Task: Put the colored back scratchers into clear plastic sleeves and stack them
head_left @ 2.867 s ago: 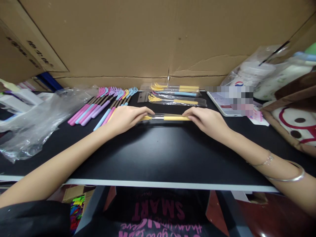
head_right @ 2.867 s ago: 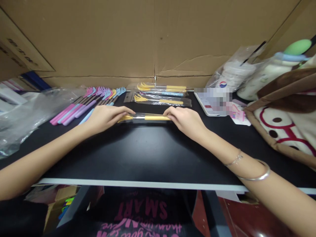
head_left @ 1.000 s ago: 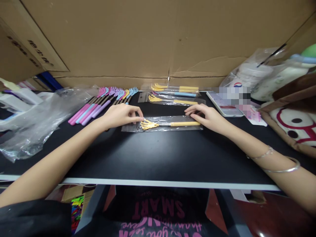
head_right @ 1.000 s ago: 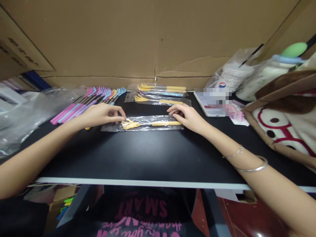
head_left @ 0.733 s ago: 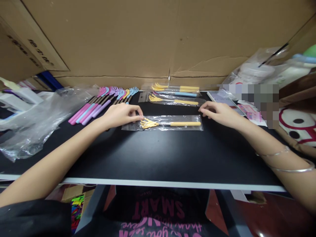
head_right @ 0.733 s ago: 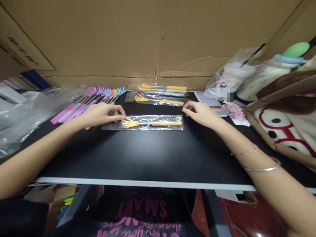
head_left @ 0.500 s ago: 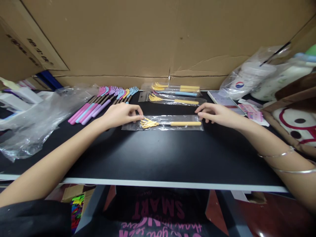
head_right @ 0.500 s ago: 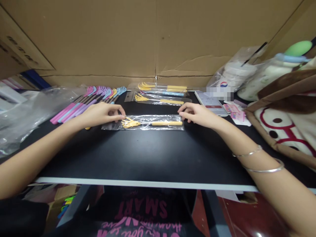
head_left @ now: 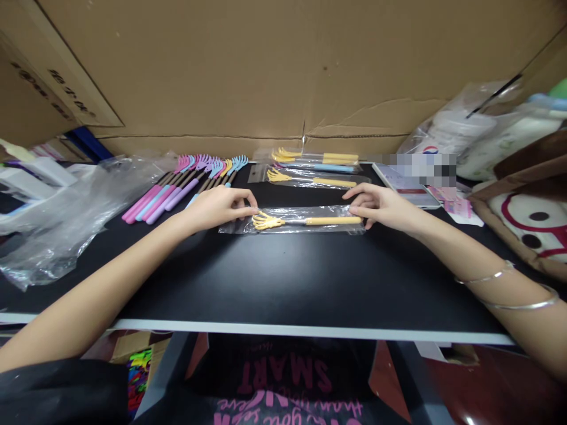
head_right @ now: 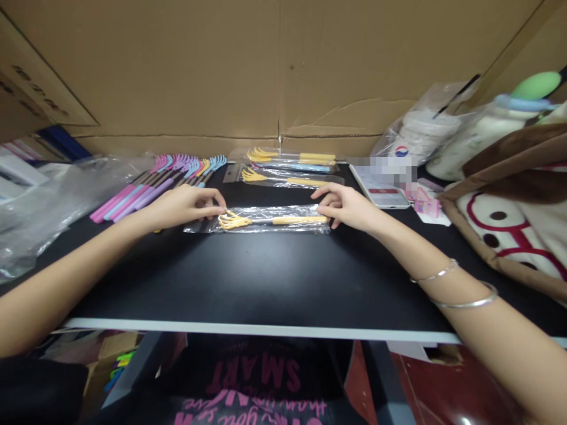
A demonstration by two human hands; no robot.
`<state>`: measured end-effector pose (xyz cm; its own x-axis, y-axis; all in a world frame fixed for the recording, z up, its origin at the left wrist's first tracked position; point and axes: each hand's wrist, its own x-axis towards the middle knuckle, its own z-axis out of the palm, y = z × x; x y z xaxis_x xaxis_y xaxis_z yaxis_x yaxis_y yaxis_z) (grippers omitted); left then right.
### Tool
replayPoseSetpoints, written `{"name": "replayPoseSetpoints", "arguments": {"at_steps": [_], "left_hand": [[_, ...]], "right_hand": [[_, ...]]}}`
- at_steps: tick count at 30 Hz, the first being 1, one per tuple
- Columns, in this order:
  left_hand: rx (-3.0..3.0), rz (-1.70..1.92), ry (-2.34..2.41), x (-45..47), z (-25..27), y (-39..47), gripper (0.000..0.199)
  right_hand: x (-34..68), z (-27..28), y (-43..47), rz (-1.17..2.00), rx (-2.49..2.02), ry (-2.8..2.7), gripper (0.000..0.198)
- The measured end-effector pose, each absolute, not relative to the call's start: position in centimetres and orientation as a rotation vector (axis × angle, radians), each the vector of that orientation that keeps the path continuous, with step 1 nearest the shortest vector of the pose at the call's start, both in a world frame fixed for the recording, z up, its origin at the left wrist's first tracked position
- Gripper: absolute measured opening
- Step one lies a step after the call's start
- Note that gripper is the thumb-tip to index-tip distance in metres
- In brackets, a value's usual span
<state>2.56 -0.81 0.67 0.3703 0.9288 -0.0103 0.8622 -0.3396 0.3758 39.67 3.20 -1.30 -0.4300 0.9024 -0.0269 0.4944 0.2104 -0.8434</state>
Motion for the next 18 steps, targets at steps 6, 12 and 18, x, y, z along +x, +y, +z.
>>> {"name": "replayPoseSetpoints", "arguments": {"at_steps": [6, 12, 18], "left_hand": [[2.321, 0.305, 1.642, 2.63, 0.38, -0.76, 0.040], [2.331, 0.408, 1.642, 2.56, -0.13, -0.46, 0.039], [2.319, 0.433, 1.625, 2.55, -0.28, -0.43, 0.039]], "right_hand": [[39.41, -1.73, 3.22, 1.085, -1.284, -1.969, 0.047], [39.09, -1.89, 3.10, 1.115, -1.261, -1.852, 0.047], [39.05, -1.95, 3.06, 1.145, -1.268, -1.789, 0.050]]}}
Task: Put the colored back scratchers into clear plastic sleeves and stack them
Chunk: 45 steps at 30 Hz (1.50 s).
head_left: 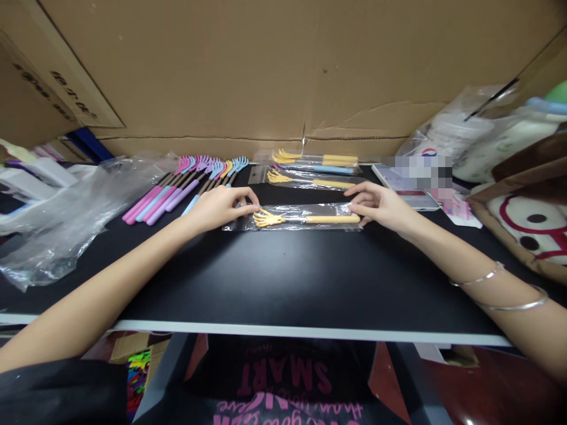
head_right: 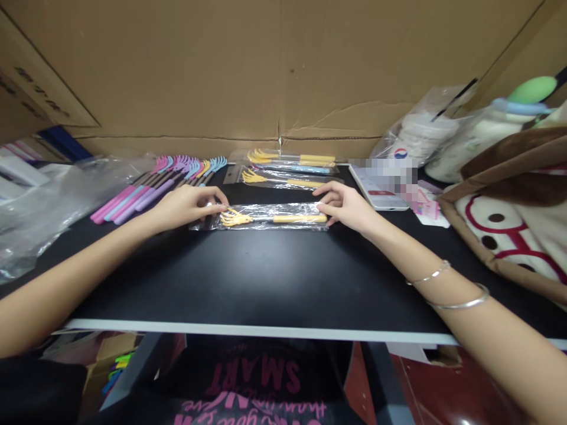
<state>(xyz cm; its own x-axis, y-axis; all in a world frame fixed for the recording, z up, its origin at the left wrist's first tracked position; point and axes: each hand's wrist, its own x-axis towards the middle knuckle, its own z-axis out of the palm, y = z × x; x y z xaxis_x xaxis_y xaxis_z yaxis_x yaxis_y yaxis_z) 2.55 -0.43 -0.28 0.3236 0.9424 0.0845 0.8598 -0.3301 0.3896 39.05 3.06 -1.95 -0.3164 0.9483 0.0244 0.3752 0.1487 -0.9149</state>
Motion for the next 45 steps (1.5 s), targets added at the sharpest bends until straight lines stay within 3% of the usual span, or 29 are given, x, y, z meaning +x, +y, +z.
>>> {"name": "replayPoseSetpoints", "arguments": {"at_steps": [22, 34, 45], "left_hand": [[2.220, 0.388, 1.520, 2.3, -0.9, -0.2, 0.039], [2.243, 0.409, 1.536, 2.3, -1.4, 0.0, 0.039], [2.398, 0.366, 1.641, 2.7, -1.1, -0.5, 0.030]], "right_hand": [[38.8, -1.9, 3.0, 1.183, -1.279, -1.716, 0.058], [38.8, -2.0, 2.9, 1.136, -1.284, -1.779, 0.048], [38.9, -2.2, 2.7, 0.873, -1.268, -1.973, 0.031]]}}
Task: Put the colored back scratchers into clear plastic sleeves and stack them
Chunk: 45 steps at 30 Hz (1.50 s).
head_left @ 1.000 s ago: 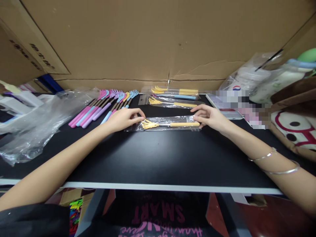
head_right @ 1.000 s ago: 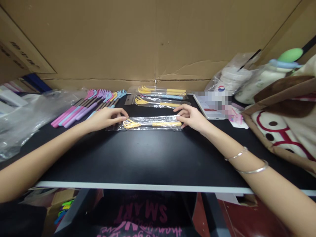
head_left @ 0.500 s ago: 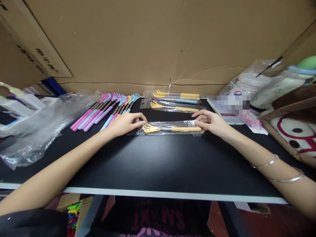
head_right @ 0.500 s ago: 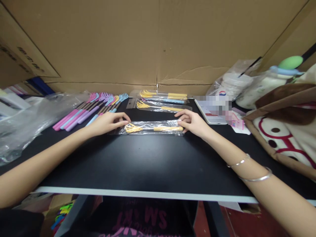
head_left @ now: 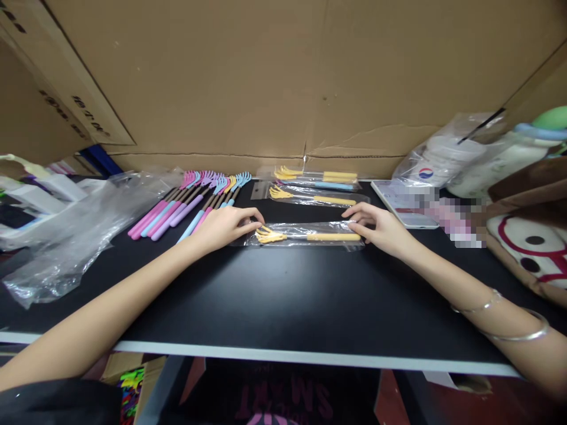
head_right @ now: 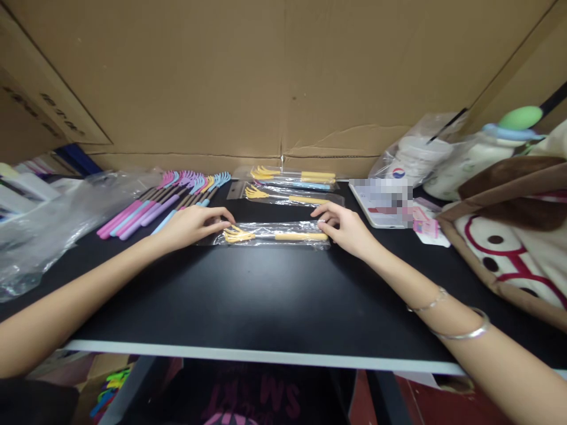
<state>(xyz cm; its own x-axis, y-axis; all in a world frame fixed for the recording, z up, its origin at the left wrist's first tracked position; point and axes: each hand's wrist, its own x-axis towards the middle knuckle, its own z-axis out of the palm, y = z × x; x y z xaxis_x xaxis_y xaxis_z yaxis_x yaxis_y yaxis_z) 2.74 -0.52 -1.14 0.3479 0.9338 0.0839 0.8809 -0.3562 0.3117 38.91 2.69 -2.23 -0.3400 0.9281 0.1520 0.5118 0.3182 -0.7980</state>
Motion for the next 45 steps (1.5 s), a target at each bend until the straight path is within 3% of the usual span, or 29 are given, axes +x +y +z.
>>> {"name": "replayPoseSetpoints", "arguments": {"at_steps": [10, 19, 28, 37, 45], "left_hand": [[2.535, 0.659, 1.549, 3.4, -0.6, -1.3, 0.030], [2.480, 0.758, 1.592, 3.2, 2.9, 0.9, 0.032], [2.472, 0.679, 1.786, 5.0, 3.8, 8.3, 0.025], [2.694, 0.559, 1.793, 6.4, 0.9, 11.1, 0.025], [3.185, 0.561, 1.654, 6.8, 0.2, 10.7, 0.028]], "right_hand": [[39.3, -1.6, 2.9, 0.979, -1.262, -1.843, 0.033], [39.5, 0.7, 3.3, 1.063, -1.257, -1.652, 0.046], [39.6, 1.6, 9.8, 1.014, -1.265, -1.579, 0.033], [39.1, -0.8, 13.6, 0.686, -1.478, -1.755, 0.023], [38.6, -1.4, 12.2, 0.154, -1.609, -1.947, 0.020]]}}
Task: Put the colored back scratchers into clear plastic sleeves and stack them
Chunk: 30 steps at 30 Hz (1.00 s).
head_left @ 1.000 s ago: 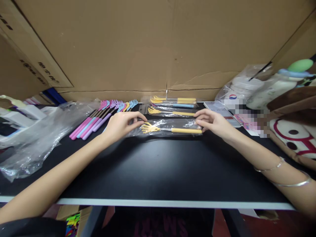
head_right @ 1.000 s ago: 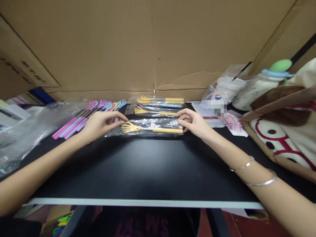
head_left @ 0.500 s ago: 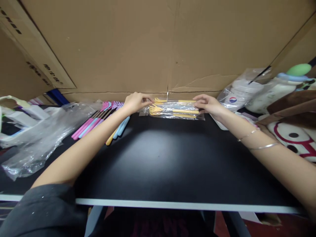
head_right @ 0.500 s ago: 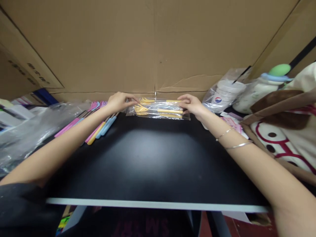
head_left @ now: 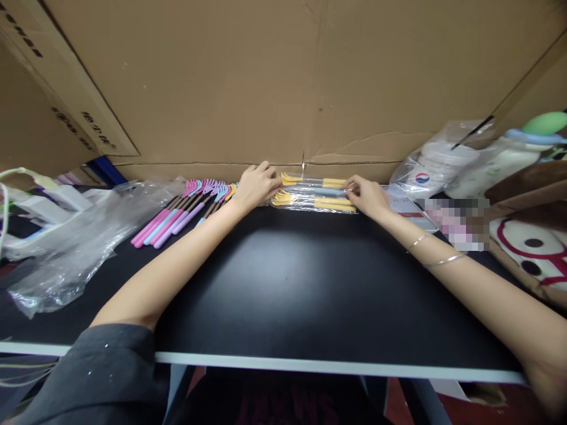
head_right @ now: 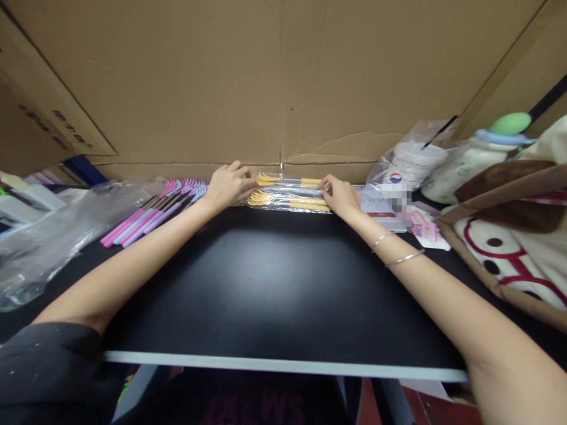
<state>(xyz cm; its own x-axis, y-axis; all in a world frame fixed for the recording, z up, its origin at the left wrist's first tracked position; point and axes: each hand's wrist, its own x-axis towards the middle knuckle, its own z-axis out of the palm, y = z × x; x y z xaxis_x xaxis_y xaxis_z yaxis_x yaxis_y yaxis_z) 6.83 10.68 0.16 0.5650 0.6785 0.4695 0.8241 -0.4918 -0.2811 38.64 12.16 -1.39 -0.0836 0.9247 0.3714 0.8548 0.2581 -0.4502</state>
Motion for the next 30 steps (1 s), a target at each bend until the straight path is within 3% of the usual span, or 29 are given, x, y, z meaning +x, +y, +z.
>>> {"name": "replayPoseSetpoints", "arguments": {"at_steps": [5, 12, 18, 22, 30], "left_hand": [[-2.327, -0.369, -1.158, 6.6, 0.0, 10.8, 0.028], [-2.245, -0.317, -1.149, 4.3, 1.6, 9.1, 0.030], [-2.173, -0.310, -1.437, -0.3, 4.1, 4.3, 0.032], [-2.029, -0.276, -1.726, -5.4, 5.1, 0.7, 0.032], [-1.944, -0.135, -2.149, -15.9, 2.0, -7.0, 0.050]], "right_hand": [[37.7, -0.8, 10.4, -0.454, -1.739, -2.212, 0.027], [37.6, 1.2, 7.7, -0.678, -1.536, -2.284, 0.030], [37.4, 1.4, 1.9, -0.680, -1.349, -2.513, 0.026], [38.4, 1.2, -2.2, -0.464, -1.230, -2.625, 0.018], [41.9, -1.5, -8.6, -0.144, -1.177, -2.565, 0.026]]}}
